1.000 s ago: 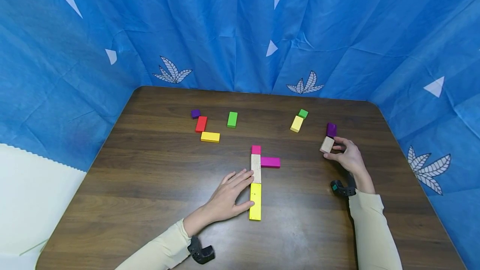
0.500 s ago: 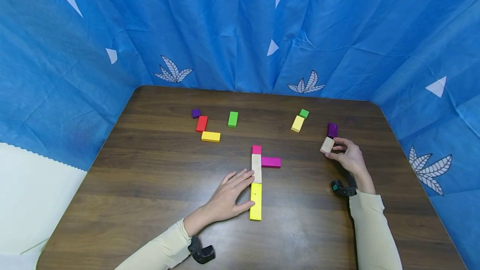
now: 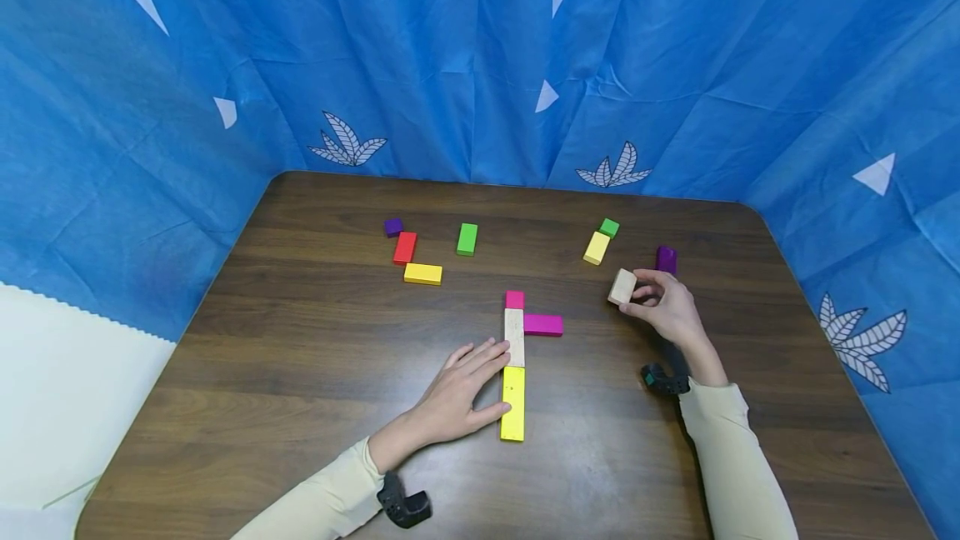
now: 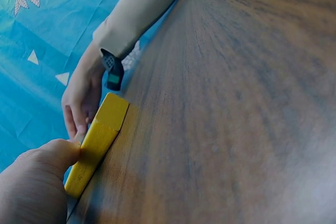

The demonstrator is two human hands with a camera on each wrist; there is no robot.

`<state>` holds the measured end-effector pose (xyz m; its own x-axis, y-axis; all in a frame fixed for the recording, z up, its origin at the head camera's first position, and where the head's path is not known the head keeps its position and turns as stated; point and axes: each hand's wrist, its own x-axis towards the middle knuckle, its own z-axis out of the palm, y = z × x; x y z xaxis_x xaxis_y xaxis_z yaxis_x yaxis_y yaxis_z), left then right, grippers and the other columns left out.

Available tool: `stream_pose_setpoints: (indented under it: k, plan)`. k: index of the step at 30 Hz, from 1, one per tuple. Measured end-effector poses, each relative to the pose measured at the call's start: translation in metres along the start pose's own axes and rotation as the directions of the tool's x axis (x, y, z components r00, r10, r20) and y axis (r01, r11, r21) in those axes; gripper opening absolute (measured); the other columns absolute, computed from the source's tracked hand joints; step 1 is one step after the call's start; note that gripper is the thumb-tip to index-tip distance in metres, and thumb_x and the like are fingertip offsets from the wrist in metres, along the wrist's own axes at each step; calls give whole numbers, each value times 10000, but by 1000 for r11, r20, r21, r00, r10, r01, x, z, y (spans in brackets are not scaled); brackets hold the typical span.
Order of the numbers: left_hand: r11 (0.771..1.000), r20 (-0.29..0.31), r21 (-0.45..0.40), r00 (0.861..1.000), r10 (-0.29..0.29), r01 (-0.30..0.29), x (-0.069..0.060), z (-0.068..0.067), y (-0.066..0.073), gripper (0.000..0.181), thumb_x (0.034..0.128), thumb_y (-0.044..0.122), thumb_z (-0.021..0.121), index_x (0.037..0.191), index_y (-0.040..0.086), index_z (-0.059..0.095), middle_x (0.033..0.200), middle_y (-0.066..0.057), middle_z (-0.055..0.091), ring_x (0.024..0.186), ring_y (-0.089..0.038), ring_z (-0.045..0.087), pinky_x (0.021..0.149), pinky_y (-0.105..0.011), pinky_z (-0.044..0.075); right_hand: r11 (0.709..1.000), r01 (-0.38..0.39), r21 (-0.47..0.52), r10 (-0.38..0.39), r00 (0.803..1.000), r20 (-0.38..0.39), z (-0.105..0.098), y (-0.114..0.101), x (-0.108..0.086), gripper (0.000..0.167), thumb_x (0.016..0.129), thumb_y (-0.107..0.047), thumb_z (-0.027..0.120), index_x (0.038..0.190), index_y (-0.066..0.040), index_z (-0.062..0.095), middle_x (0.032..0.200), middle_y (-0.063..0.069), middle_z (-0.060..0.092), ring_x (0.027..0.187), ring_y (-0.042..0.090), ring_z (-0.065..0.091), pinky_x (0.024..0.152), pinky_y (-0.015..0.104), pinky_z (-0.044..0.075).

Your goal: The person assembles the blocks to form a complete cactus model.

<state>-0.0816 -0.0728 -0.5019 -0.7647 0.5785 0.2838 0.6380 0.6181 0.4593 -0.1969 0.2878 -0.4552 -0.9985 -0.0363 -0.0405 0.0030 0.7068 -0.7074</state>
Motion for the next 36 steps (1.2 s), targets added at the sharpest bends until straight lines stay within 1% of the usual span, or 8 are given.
stream_pose_setpoints:
  k: [4,8,13,19,26,36]
  plan:
    - [1000,0,-2,1000,0,0,0,0,0,664,884,435,665,1414,66,513,1523,-17,447,1427,-221,396,1141,-480,312,998,67,2,-67,998,17,10,-12,2,628,795,-112,800,1338,30,519,1188,225,571,908,306,614,677,106,462]
    - [1000,-2,-3,1000,2,-2,0,0,0,662,885,437,664,1415,69,513,1524,-14,446,1425,-222,398,1138,-483,316,993,118,10,-119,992,41,22,-22,2,611,776,-90,814,1308,35,540,1138,212,577,890,298,622,681,118,474]
    - [1000,-6,-1,1000,4,-4,0,-1,0,662,885,438,663,1415,71,513,1523,-13,446,1425,-223,398,1135,-484,318,986,167,25,-169,982,83,33,-30,4,585,758,-58,820,1275,35,561,1092,188,583,875,278,626,686,137,487]
    - [1000,-10,1,1000,8,-8,0,0,0,662,882,433,669,1414,70,515,1519,-15,452,1421,-225,405,1135,-482,319,979,201,41,-205,972,115,43,-36,8,577,751,-36,821,1265,40,571,1070,187,595,853,268,635,690,151,499]
    - [1000,-2,-2,1000,-1,1,0,0,1,663,883,433,667,1417,71,512,1521,-15,450,1424,-222,400,1138,-480,314,978,204,51,-210,963,167,50,-42,11,578,742,-52,833,1257,26,582,1075,161,594,852,217,619,695,152,499]
    - [1000,7,-6,1000,-7,7,0,-1,2,664,887,437,662,1421,73,508,1526,-14,443,1428,-222,393,1143,-483,307,971,235,46,-240,948,208,54,-44,12,574,750,-45,827,1260,38,577,1029,172,603,847,236,615,682,191,497]
